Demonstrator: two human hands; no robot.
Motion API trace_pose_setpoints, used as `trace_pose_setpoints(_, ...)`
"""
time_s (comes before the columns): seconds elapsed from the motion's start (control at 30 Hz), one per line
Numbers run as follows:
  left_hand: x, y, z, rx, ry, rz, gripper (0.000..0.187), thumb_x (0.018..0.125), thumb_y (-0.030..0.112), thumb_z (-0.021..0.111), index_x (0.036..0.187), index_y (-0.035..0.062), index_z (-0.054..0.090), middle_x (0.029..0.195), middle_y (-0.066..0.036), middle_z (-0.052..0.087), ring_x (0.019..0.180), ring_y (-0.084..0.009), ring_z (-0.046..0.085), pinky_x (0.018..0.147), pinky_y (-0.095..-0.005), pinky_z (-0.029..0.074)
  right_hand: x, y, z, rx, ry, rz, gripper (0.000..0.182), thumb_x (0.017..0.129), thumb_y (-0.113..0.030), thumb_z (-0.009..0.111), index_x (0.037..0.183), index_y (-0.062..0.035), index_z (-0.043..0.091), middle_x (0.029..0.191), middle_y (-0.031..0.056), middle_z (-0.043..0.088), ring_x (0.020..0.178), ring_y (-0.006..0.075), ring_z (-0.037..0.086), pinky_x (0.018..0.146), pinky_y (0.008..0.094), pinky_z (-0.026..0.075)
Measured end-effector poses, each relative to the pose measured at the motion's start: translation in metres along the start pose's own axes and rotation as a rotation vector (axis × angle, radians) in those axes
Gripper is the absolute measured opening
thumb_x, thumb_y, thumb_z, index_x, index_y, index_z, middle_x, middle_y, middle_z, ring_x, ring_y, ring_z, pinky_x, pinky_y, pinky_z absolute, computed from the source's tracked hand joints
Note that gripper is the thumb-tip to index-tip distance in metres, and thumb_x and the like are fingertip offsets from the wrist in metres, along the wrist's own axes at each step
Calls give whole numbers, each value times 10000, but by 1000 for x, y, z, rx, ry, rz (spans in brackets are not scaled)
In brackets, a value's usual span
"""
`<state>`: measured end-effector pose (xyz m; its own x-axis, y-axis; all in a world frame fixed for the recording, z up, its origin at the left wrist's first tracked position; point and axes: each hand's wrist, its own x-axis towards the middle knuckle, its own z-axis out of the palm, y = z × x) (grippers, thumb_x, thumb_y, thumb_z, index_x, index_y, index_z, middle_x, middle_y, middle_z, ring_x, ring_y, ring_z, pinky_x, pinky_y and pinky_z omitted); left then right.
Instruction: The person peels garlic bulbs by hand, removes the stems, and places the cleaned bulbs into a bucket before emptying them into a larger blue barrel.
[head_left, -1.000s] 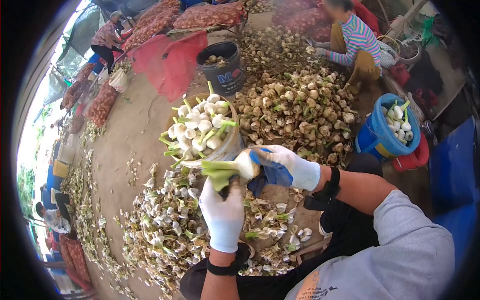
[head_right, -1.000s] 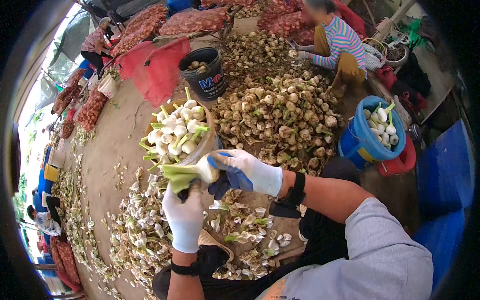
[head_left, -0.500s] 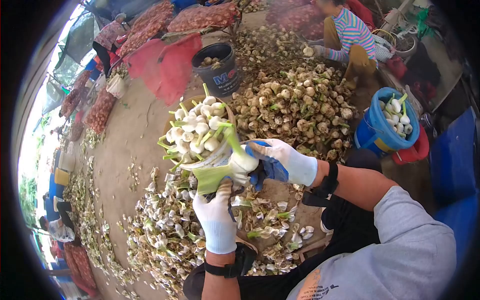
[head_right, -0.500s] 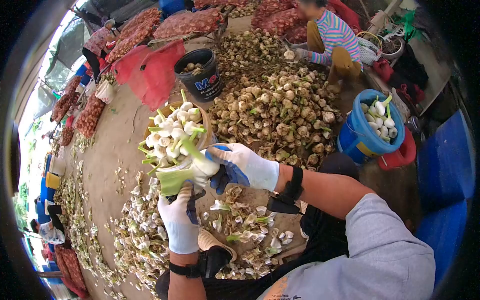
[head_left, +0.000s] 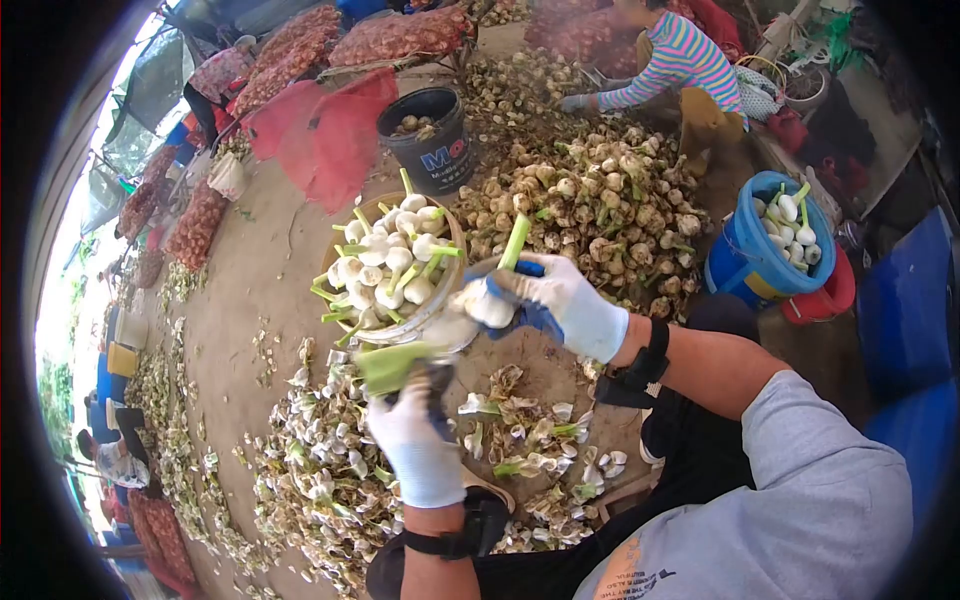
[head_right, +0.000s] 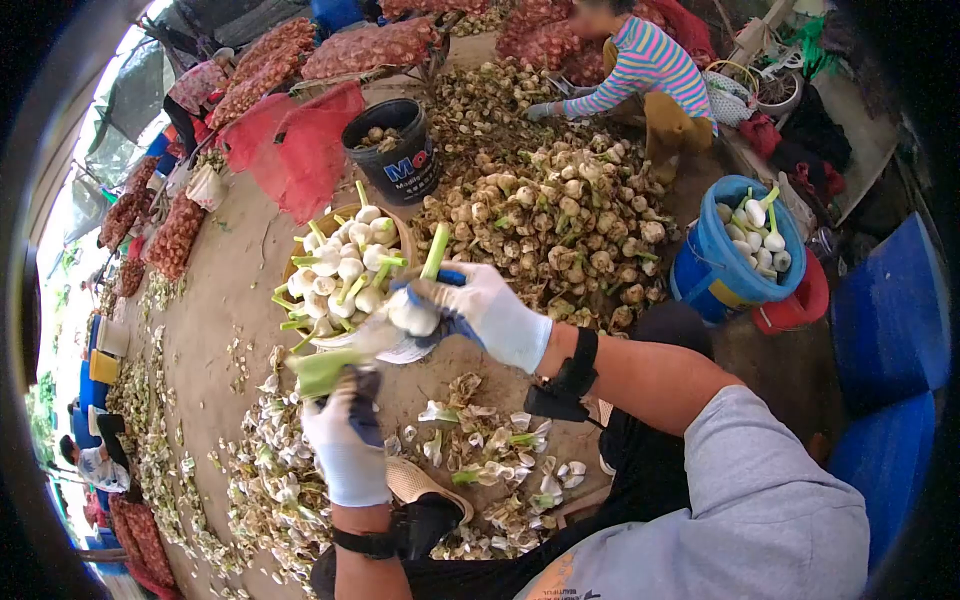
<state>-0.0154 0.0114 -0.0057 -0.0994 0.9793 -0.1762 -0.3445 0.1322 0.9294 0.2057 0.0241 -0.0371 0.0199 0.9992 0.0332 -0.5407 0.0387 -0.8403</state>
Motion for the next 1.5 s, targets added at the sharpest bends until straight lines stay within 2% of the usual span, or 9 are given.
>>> trace_pose_setpoints(0.13, 19, 12, -22, 108, -35, 66, 247, 966, 19, 668, 1201, -43, 626, 1072, -119, 727, 947, -193, 715, 883, -347, 588, 1, -23, -5, -197, -24, 5, 523, 976, -327, 755, 1316, 59, 658, 1163, 116, 747, 1027, 169, 724, 932, 317, 588)
trace_pose_setpoints(0.2, 10, 11, -21, 952, -193, 340, 345, 934, 38, 688, 1259, -48, 608, 1083, -151, 719, 969, -232, 712, 881, -371, 566, -8, -27, 1, -428, -114, -8, 493, 965, -294, 779, 1340, 9, 674, 1197, 63, 748, 1050, 101, 682, 973, 282, 544)
trace_pose_setpoints(0.27, -3, -2, -18, 1142, -228, 429, 424, 906, 92, 710, 1304, -29, 628, 1178, -184, 724, 1061, -257, 706, 957, -381, 542, -13, -20, 7, -449, -119, 0, 478, 921, -220, 824, 1323, -1, 684, 1189, 51, 746, 1065, 112, 680, 979, 291, 540)
trace_pose_setpoints(0.53, -13, 9, -1, 785, -364, 467, 326, 931, 94, 769, 1228, -26, 708, 1003, -109, 776, 909, -128, 679, 873, -304, 545, -19, -7, 18, -695, -245, -276, 494, 843, -60, 858, 1294, -3, 665, 1244, 107, 695, 1147, 147, 652, 1012, 319, 519)
trace_pose_setpoints(0.57, -18, 11, -1, 766, -351, 410, 298, 899, 29, 736, 1190, -35, 723, 1027, -185, 773, 932, -239, 741, 888, -355, 559, -20, -7, 19, -717, -248, -295, 486, 840, -61, 858, 1283, -4, 667, 1233, 110, 696, 1145, 156, 656, 1014, 325, 519)
trace_pose_setpoints(0.8, -20, 11, -3, 846, -296, 325, 237, 909, 32, 724, 1135, -35, 740, 943, -203, 765, 823, -245, 743, 805, -350, 561, -22, -1, 21, -810, -245, -431, 449, 820, -91, 864, 1229, -30, 687, 1167, 112, 695, 1078, 222, 682, 958, 338, 532)
trace_pose_setpoints(1.1, -17, 4, -3, 921, -271, 601, 141, 910, 33, 699, 1036, -22, 729, 893, -208, 736, 762, -302, 714, 742, -371, 551, -25, 1, 23, -820, -246, -326, 419, 842, -150, 877, 1200, -23, 699, 1237, 127, 699, 1090, 194, 682, 960, 352, 546)
trace_pose_setpoints(1.33, -13, 9, -4, 397, -225, 86, 143, 947, 59, 691, 1054, -32, 664, 868, -34, 698, 775, -54, 585, 692, -268, 516, -15, -8, 21, -454, -210, -64, 317, 1000, -242, 743, 1206, -7, 690, 1001, 4, 725, 911, 49, 609, 820, 264, 528)
trace_pose_setpoints(1.5, -18, 1, -5, 970, -241, 697, 202, 876, 31, 716, 1063, -13, 655, 893, -152, 688, 730, -246, 655, 691, -371, 540, -12, -7, 25, -452, -124, -4, 345, 1018, -331, 714, 1149, -11, 714, 979, 30, 730, 858, 78, 659, 740, 273, 563)
